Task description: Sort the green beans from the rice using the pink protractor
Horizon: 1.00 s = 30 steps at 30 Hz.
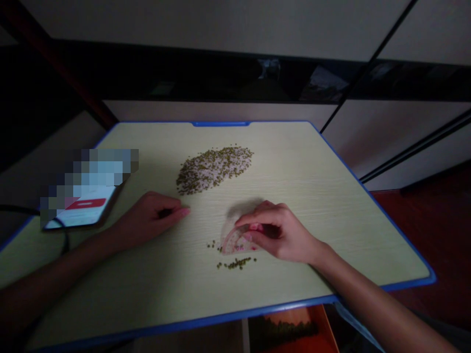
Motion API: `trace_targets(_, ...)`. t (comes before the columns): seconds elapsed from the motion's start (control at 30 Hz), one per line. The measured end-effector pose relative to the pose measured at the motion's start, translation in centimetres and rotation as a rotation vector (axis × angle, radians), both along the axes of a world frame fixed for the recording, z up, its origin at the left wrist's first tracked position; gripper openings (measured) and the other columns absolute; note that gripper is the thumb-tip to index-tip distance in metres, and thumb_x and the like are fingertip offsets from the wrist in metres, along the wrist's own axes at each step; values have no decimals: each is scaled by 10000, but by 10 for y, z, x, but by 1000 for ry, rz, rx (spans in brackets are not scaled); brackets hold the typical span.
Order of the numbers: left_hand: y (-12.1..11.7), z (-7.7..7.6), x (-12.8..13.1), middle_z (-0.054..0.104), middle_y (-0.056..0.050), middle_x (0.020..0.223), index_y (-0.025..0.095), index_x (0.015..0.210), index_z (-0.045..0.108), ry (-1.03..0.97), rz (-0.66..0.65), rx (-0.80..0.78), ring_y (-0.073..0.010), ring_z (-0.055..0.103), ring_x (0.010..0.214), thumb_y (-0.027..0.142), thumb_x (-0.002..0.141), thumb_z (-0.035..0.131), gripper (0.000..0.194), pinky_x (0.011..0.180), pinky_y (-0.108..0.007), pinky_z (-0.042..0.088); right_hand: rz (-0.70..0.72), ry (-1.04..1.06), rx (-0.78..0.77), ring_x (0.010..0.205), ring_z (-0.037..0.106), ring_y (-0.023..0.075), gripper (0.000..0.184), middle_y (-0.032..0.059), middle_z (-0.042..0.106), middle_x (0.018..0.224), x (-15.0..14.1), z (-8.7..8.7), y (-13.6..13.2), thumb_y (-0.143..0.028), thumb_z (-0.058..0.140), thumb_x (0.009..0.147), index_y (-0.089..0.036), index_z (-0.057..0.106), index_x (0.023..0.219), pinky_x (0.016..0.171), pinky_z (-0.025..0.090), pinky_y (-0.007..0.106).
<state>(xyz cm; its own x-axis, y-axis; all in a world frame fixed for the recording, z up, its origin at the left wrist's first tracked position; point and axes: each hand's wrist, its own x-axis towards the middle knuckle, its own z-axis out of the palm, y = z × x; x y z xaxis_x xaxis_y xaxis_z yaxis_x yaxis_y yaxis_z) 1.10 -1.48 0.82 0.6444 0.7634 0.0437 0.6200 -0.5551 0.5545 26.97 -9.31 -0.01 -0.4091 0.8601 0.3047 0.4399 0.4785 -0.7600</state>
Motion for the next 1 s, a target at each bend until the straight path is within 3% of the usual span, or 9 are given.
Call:
trace_targets(0.43,0,0,0,278,57,431,167,454,308,18,-3,-10,-54,282,426,327,783,415,381,454,-209,213,-32,76,-158,474,453,91,169,11,553,588,-3,-2,6,-172,597,764,-122,694,893,404,351,215)
trace_targets(0.73,2,-4,0,260,61,431,165,452,297,-2,-2,-1,-51,270,422,330,782,420,388,446,-203,202,10,-6,108,532,494,129,143,25,605,573,-8,0,12,-164,586,787,-137,692,880,521,381,281)
trace_targets(1.0,0,-2,-1,264,61,429,165,449,300,-1,-1,-8,-52,273,420,323,779,426,387,445,-204,200,105,-11,155,569,514,135,113,11,633,603,-6,-1,15,-143,597,789,-165,676,867,641,370,340)
